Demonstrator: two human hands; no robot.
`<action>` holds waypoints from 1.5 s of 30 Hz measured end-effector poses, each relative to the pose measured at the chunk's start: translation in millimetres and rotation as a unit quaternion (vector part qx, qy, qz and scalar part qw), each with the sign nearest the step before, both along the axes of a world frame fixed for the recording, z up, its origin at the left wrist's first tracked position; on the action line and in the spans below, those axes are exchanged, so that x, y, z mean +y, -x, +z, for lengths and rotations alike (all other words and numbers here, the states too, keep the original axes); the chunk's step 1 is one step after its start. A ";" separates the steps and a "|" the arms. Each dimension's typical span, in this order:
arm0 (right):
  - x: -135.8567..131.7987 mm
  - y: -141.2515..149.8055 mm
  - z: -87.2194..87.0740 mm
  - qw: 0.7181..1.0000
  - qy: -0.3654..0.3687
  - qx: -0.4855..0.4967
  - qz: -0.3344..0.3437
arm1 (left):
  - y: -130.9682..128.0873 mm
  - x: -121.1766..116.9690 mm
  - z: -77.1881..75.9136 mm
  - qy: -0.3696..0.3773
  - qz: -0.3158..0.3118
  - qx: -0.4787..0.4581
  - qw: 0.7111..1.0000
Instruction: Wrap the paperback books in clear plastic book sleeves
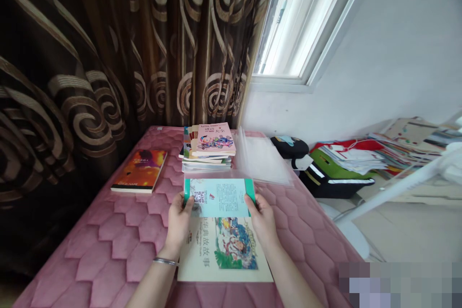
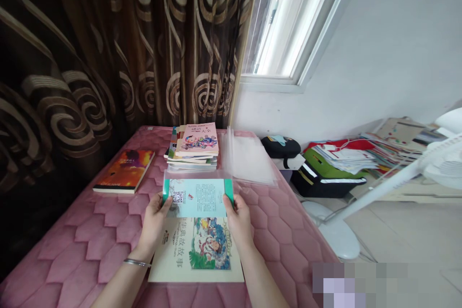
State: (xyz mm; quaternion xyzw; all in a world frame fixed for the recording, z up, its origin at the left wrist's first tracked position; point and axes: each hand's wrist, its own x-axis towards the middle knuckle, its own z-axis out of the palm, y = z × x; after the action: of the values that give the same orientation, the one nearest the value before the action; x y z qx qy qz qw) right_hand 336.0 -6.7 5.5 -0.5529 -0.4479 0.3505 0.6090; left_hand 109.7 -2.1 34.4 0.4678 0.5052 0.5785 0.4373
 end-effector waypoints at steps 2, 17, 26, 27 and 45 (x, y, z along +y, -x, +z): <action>-0.2 0.2 0.9 1.000 0.005 -0.005 0.001 | 0.4 0.3 -0.8 -0.002 0.002 0.005 1.000; -3.7 -0.9 3.6 0.999 0.009 0.033 0.009 | 0.2 1.4 -1.8 -0.006 0.023 0.030 0.999; 1.9 -3.8 -5.9 0.998 0.009 0.051 0.024 | -0.3 0.9 -1.5 -0.002 0.024 0.034 0.999; 2.0 -3.7 -5.8 0.999 0.004 0.046 0.019 | -0.5 0.4 -1.2 0.000 0.027 0.031 0.999; 0.8 -2.8 -5.1 1.000 0.002 0.022 0.012 | 0.2 0.7 -1.5 -0.005 0.018 0.004 1.000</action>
State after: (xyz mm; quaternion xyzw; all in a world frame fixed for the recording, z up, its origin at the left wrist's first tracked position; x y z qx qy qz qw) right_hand 338.7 -5.9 0.4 -0.5405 -0.4405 0.3707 0.6134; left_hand 109.5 -1.4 32.8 0.4632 0.5117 0.5873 0.4227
